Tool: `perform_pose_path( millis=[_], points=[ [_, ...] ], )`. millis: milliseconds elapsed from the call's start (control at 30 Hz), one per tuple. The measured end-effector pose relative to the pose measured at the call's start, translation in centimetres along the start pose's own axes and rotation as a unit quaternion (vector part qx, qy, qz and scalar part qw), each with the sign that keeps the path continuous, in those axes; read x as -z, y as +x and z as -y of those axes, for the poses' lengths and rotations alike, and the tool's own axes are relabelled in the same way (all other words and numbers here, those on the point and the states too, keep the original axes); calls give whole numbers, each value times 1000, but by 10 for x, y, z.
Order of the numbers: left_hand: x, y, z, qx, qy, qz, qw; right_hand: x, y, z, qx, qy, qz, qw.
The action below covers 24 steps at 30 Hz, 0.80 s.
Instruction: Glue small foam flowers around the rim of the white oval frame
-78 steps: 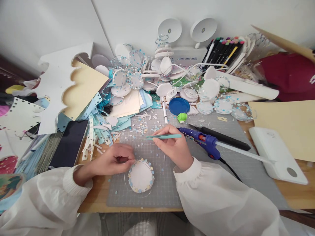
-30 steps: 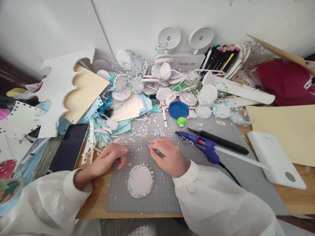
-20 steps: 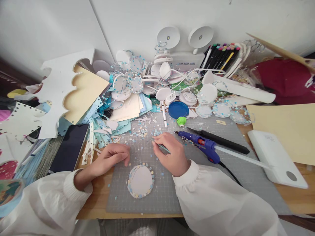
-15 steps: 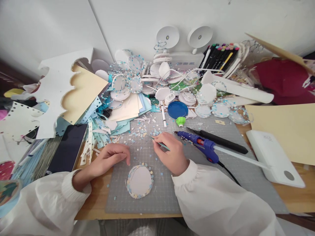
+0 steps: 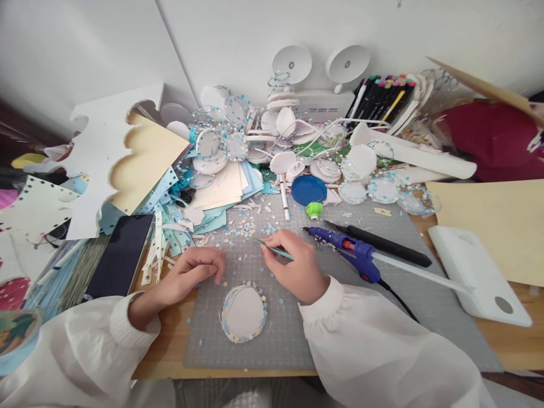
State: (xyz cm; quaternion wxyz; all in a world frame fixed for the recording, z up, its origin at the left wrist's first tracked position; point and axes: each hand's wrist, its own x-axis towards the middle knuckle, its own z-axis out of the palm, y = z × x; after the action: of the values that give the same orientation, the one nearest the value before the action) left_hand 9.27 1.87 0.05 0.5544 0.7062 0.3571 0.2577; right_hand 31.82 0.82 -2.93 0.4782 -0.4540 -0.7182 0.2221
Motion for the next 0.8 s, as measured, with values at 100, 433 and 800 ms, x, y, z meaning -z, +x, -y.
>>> perform_pose_path(
  millis=[100,433,800],
  points=[
    [0,0,0,7,0,-3,1000,2,-1,2,9,25,28,999],
    [0,1,-2,35,-4,-2,999,11,0,6,81,12,84,993],
    [-1,0,5,43,-19,1,999,10,-3,1,67,37,102,992]
  ],
)
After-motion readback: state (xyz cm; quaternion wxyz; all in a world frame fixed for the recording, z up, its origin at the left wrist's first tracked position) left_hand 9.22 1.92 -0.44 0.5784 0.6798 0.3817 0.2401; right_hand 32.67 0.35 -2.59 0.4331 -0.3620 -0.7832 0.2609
